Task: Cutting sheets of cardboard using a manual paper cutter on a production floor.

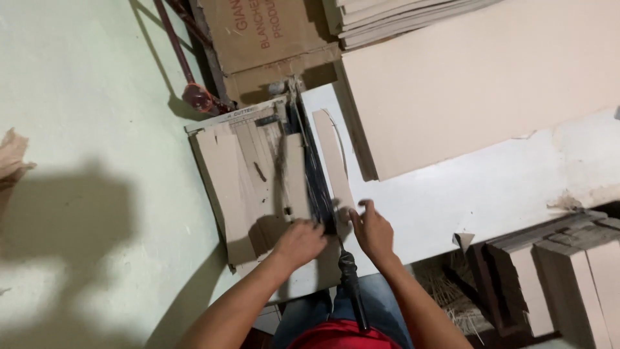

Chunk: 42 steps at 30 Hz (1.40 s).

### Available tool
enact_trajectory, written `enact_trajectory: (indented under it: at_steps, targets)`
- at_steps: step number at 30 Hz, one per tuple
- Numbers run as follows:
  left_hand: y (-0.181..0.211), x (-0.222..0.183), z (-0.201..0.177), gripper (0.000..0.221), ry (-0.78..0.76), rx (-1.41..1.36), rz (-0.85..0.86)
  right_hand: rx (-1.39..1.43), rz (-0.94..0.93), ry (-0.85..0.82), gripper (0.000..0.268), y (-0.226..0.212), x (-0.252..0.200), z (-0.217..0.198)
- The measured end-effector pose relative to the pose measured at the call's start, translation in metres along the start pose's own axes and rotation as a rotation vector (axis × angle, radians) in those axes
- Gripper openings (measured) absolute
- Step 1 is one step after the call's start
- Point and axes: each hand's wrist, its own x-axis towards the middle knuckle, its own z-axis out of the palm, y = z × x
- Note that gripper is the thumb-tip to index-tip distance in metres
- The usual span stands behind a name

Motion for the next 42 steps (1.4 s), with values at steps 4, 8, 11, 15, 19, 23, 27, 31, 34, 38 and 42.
enact_trajectory:
  at_steps: [4,8,11,15,19,23,27,31,34,38,42]
  targets:
    - [-0.022,-0.039,-0.002,0.026,-0.493,0.06,-0.155,-0.174,0.125,-0.017,0.054,-0.008,0.033,0.026]
    - [-0.048,-0.08,0.012,0.013,-0.57,0.088,-0.258,-0.204,0.1,-0.006,0.052,-0.004,0.048,0.044]
    - [-0.058,-0.08,-0.054,0.005,-0.586,0.233,-0.135,-0.145,0.012,0.014,0.029,-0.004,0.043,0.029]
    - [-0.061,-0.089,-0.058,0.007,-0.574,0.248,-0.101,0.131,-0.02,-0.048,0.032,-0.007,0.014,0.007]
    - [-0.066,-0.092,-0.074,0.012,-0.524,0.256,-0.077,0.406,0.058,-0.319,0.083,-0.002,0.0,0.023]
    - [-0.068,-0.089,-0.091,0.006,-0.544,0.262,-0.066,0.161,-0.12,-0.278,0.046,0.035,0.038,0.077]
    - [-0.059,-0.069,-0.109,0.008,-0.487,0.19,-0.124,-0.158,-0.218,-0.215,0.029,-0.025,0.032,0.036]
    - [-0.05,-0.052,-0.066,0.004,-0.273,-0.001,-0.234,-0.15,-0.211,-0.147,0.046,-0.05,0.042,0.012]
    - [-0.044,-0.033,-0.085,0.005,-0.172,-0.122,-0.292,-0.008,-0.244,-0.155,0.053,-0.041,0.052,0.018]
    - [-0.044,-0.008,-0.081,0.026,-0.189,-0.288,-0.468,-0.005,-0.254,-0.137,0.053,-0.031,0.059,0.029]
    - [-0.049,0.029,-0.083,0.041,-0.238,-0.41,-0.661,-0.009,-0.235,-0.119,0.055,-0.031,0.061,0.035]
